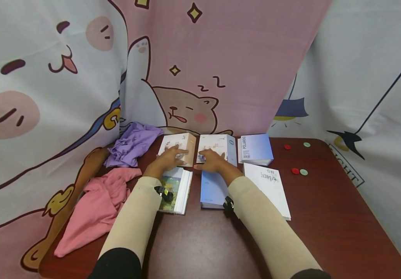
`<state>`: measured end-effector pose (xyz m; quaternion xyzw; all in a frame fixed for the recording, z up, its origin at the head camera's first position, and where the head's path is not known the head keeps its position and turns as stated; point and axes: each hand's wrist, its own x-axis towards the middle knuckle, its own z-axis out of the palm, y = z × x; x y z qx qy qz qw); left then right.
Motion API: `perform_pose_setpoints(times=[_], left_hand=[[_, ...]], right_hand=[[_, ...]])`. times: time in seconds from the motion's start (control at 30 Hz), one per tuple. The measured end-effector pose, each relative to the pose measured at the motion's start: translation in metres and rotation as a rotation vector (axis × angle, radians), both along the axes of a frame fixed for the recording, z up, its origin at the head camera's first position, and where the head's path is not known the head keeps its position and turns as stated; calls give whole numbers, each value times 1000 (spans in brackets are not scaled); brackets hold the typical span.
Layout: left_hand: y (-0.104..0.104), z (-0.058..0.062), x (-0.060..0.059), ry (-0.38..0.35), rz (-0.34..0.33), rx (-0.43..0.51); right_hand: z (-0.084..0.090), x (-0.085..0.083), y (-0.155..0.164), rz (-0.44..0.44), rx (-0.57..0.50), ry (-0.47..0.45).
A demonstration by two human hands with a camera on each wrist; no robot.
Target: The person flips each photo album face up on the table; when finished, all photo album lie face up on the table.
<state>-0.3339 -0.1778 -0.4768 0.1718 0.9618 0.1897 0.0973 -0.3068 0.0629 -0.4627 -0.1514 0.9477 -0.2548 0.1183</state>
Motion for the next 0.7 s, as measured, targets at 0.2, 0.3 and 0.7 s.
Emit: perform_pose_setpoints(times=[0.2,0.3,0.7], left_hand=[[-5,0,1,73,-90,72],[-9,-1,1,153,-141,131],[-11,10,5,152,-78,324]], right_hand=[[-3,-1,0,19,-19,-2],[-4,-1,-1,44,-27,-3],[3,3,-9,112,-244,-108]])
